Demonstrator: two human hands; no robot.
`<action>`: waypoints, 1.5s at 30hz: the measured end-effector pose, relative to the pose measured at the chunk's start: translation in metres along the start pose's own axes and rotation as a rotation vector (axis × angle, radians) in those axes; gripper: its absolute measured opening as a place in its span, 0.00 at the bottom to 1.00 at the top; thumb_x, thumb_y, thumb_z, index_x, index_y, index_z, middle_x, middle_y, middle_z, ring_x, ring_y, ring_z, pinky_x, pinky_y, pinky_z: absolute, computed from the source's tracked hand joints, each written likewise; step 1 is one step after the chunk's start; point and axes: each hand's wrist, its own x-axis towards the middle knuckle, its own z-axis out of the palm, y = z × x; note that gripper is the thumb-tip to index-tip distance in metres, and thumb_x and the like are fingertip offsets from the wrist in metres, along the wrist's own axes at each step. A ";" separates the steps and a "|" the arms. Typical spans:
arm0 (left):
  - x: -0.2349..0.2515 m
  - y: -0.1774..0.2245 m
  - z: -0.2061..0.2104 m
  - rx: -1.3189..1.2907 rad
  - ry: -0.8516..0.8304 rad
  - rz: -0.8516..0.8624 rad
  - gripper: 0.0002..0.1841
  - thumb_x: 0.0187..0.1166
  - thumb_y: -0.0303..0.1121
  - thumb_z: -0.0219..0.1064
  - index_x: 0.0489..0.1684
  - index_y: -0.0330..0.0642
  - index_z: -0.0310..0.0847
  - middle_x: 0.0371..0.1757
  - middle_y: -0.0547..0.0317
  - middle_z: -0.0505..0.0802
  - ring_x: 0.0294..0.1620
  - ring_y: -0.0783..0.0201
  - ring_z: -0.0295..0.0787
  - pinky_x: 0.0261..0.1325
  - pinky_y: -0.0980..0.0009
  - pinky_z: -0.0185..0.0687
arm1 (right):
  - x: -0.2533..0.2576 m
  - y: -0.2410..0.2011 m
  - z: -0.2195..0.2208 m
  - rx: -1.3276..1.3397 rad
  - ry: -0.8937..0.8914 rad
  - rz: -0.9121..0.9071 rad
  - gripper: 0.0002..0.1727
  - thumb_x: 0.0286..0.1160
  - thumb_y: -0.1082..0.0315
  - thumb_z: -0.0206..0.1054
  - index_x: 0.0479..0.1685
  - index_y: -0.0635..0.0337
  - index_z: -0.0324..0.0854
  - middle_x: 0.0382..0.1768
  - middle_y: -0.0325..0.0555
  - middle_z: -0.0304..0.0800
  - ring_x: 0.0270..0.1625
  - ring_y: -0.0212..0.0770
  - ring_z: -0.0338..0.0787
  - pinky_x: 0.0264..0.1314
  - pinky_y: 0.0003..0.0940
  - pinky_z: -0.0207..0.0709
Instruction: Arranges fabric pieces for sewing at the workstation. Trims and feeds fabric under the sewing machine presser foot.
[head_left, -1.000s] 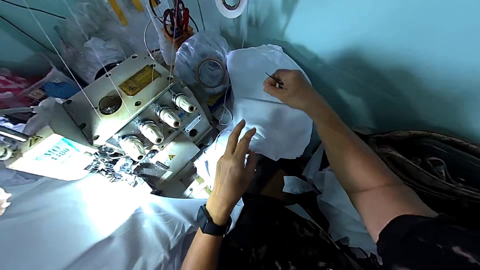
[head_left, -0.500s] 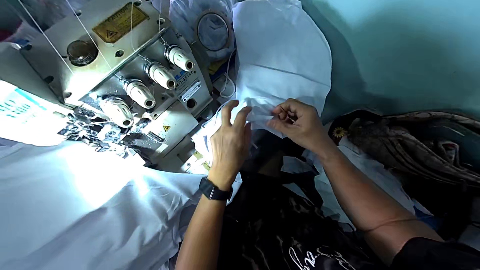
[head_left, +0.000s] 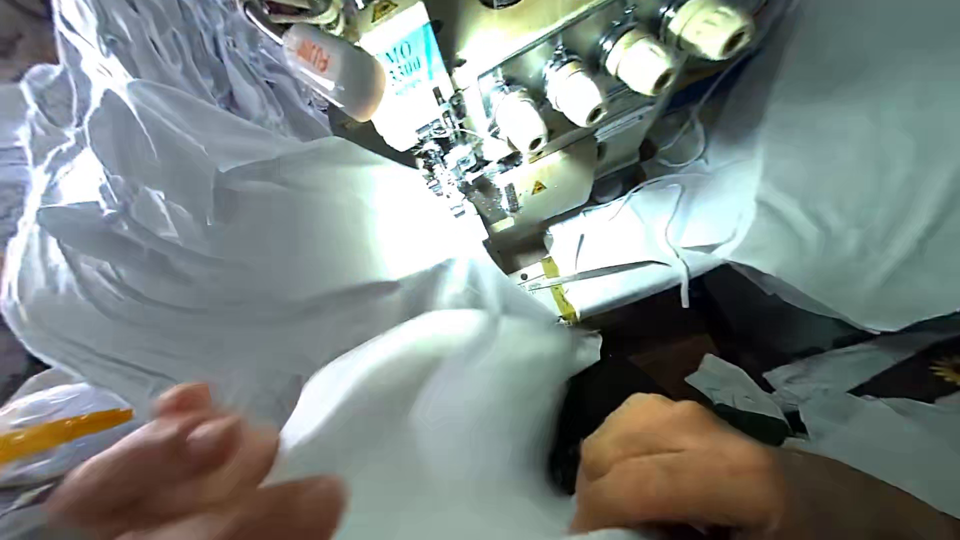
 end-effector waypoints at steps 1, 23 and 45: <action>-0.001 -0.005 -0.015 0.038 -0.034 -0.019 0.11 0.86 0.45 0.62 0.54 0.51 0.80 0.50 0.72 0.91 0.61 0.74 0.85 0.78 0.69 0.69 | 0.005 0.008 0.008 -0.009 0.050 0.004 0.08 0.80 0.71 0.65 0.34 0.66 0.82 0.26 0.47 0.84 0.33 0.29 0.85 0.38 0.14 0.76; 0.062 -0.105 0.083 -0.058 -0.233 -0.135 0.04 0.77 0.23 0.70 0.34 0.32 0.88 0.34 0.58 0.85 0.35 0.78 0.78 0.39 0.88 0.71 | 0.005 0.127 0.015 -0.491 0.365 0.416 0.17 0.69 0.68 0.71 0.12 0.62 0.79 0.12 0.36 0.73 0.19 0.20 0.69 0.22 0.14 0.59; 0.046 -0.096 0.079 0.050 0.022 -0.330 0.14 0.90 0.30 0.48 0.64 0.32 0.70 0.84 0.49 0.75 0.79 0.63 0.77 0.77 0.62 0.76 | 0.054 0.095 -0.004 0.394 0.449 0.688 0.15 0.69 0.76 0.69 0.15 0.52 0.80 0.12 0.31 0.80 0.16 0.21 0.77 0.19 0.17 0.72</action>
